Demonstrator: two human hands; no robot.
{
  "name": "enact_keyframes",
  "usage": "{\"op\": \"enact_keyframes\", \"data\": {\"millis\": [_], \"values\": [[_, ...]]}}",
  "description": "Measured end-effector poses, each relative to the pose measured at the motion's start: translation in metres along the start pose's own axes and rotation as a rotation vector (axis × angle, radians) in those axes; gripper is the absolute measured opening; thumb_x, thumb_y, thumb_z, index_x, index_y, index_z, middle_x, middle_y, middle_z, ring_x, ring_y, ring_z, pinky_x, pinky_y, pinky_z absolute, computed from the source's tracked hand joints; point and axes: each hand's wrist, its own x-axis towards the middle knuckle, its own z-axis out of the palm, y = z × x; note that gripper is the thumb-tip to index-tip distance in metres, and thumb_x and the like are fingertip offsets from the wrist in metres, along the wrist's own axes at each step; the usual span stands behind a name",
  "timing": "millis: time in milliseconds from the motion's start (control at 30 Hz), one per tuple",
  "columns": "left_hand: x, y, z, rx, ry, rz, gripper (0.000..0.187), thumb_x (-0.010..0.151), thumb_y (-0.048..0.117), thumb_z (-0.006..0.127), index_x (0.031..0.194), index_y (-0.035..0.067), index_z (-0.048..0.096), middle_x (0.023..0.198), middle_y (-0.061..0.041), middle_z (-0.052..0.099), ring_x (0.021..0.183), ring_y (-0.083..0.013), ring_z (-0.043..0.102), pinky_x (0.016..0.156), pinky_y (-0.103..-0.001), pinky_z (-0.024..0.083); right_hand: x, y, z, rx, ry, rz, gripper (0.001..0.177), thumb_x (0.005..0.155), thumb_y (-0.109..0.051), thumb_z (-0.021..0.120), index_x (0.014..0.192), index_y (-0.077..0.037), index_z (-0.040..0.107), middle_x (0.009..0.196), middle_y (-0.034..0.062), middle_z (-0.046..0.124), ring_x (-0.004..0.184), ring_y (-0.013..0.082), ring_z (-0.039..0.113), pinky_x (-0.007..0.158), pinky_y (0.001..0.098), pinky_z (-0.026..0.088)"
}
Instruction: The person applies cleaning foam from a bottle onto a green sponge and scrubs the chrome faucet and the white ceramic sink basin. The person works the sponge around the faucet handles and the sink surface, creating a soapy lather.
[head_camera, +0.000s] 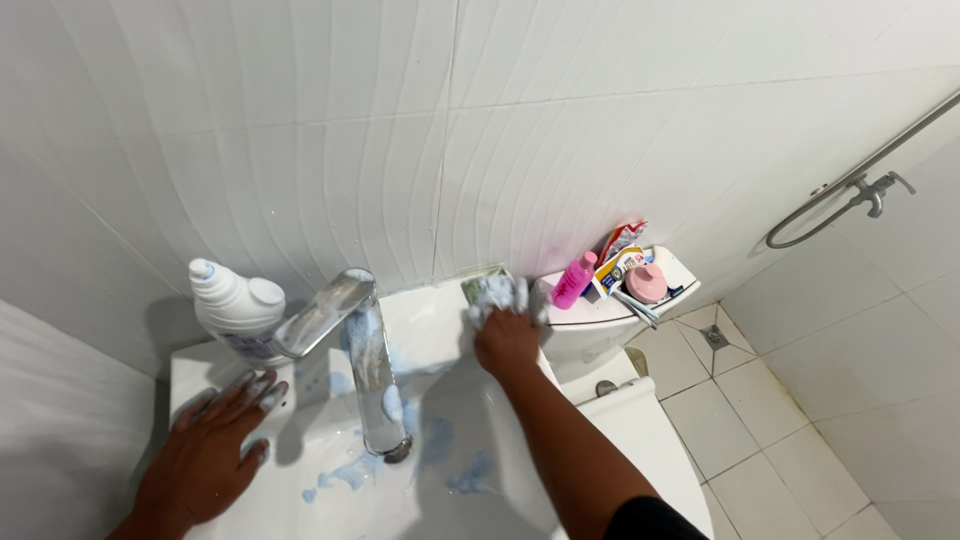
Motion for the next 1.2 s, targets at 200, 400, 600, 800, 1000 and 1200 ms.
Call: {"op": "enact_keyframes", "data": {"millis": [200,400,600,800,1000,1200], "values": [[0.0,0.001,-0.001,-0.01,-0.041,-0.03,0.078,0.092,0.039,0.055,0.162,0.036,0.021,0.171,0.008,0.016,0.152,-0.0124,0.013,0.124,-0.041,0.01,0.002,-0.052,0.014,-0.084,-0.214,-0.251,0.029,0.091,-0.02,0.052,0.106,-0.002,0.069,0.105,0.0199,0.07,0.1,0.0367,0.069,0.092,0.057,0.052],[-0.001,-0.002,0.0,0.022,-0.001,-0.017,0.079,0.09,0.035,0.057,0.161,0.035,0.023,0.171,0.008,0.017,0.153,-0.0124,0.013,0.124,-0.041,0.011,0.015,0.0,-0.004,-0.054,-0.105,0.046,0.028,0.091,-0.019,0.052,0.106,-0.002,0.069,0.105,0.0201,0.07,0.1,0.037,0.069,0.094,0.0584,0.05],[-0.002,0.0,-0.003,0.003,-0.006,-0.016,0.079,0.089,0.034,0.058,0.161,0.034,0.024,0.171,0.008,0.017,0.153,-0.0123,0.012,0.125,-0.041,0.01,-0.001,-0.071,0.034,-0.045,-0.142,-0.214,0.028,0.091,-0.018,0.052,0.107,-0.002,0.068,0.104,0.0203,0.07,0.1,0.0373,0.068,0.096,0.0599,0.048],[0.0,0.003,-0.005,0.024,-0.068,-0.037,0.077,0.092,0.036,0.057,0.162,0.034,0.023,0.172,0.009,0.014,0.154,-0.0117,0.01,0.126,-0.041,0.009,-0.014,-0.029,0.029,-0.047,-0.091,-0.127,0.028,0.091,-0.017,0.052,0.108,-0.001,0.068,0.104,0.0205,0.07,0.099,0.0377,0.068,0.098,0.0613,0.046],[-0.004,0.005,-0.009,0.035,-0.075,-0.04,0.076,0.093,0.037,0.056,0.161,0.035,0.023,0.172,0.011,0.012,0.154,-0.0095,0.009,0.127,-0.04,0.008,-0.008,-0.065,0.038,-0.03,-0.102,-0.1,0.028,0.091,-0.016,0.052,0.109,-0.001,0.067,0.104,0.0207,0.07,0.099,0.038,0.068,0.1,0.0628,0.043],[-0.003,0.007,-0.015,0.039,-0.154,-0.079,0.076,0.095,0.038,0.055,0.162,0.035,0.02,0.172,0.012,0.009,0.155,-0.009,0.007,0.128,-0.04,0.006,-0.054,-0.039,0.043,-0.001,-0.063,-0.377,0.028,0.091,-0.015,0.051,0.11,0.0,0.067,0.104,0.0209,0.07,0.098,0.0384,0.068,0.102,0.0642,0.041]]}}
